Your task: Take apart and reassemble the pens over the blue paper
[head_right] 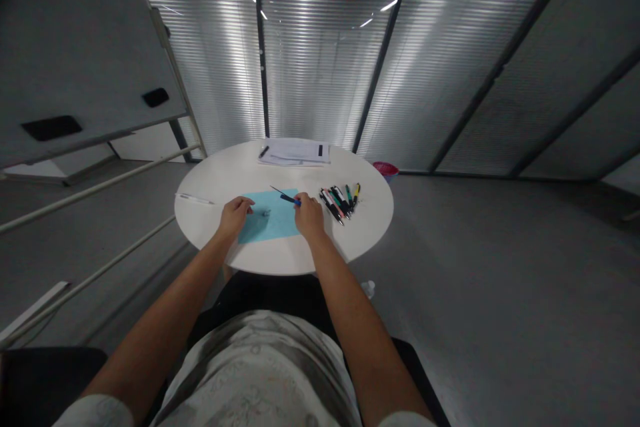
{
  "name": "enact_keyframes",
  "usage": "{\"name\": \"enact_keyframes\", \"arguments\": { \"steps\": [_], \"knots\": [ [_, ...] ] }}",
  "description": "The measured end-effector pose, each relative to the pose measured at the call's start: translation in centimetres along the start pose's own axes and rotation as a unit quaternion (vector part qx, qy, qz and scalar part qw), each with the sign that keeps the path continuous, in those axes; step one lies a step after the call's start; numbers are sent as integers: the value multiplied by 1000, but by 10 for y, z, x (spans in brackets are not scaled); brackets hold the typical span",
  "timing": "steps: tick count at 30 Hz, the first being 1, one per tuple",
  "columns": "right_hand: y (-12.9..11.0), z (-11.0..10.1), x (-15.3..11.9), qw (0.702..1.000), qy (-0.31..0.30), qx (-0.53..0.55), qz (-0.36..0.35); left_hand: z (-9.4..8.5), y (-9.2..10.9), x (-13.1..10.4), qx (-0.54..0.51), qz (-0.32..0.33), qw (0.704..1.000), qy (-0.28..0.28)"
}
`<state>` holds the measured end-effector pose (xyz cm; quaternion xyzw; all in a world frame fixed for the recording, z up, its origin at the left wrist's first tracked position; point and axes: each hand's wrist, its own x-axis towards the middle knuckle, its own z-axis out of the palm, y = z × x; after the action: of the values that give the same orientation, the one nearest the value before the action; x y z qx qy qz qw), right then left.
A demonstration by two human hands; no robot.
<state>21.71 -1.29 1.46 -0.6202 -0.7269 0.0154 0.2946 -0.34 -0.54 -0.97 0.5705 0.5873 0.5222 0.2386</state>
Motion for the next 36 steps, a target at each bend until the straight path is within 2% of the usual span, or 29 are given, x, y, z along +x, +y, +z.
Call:
{"name": "enact_keyframes", "arguments": {
  "steps": [9,18,28,32,36],
  "knots": [
    [1,-1,-1,999,-12,-42,13,-1,-1,0,13,-10,1000,3],
    [-2,-3,-4,995,-59,-76,-1,-1,-2,1,54,-16,997,46],
    [1,-2,-3,996,-53,-71,-2,0,2,2,63,-8,998,19],
    [5,2,2,999,-23,-36,23,7,11,21,80,-2,996,-30],
    [8,5,5,999,5,-13,47,22,23,48,109,7,990,-86]
  ]
}}
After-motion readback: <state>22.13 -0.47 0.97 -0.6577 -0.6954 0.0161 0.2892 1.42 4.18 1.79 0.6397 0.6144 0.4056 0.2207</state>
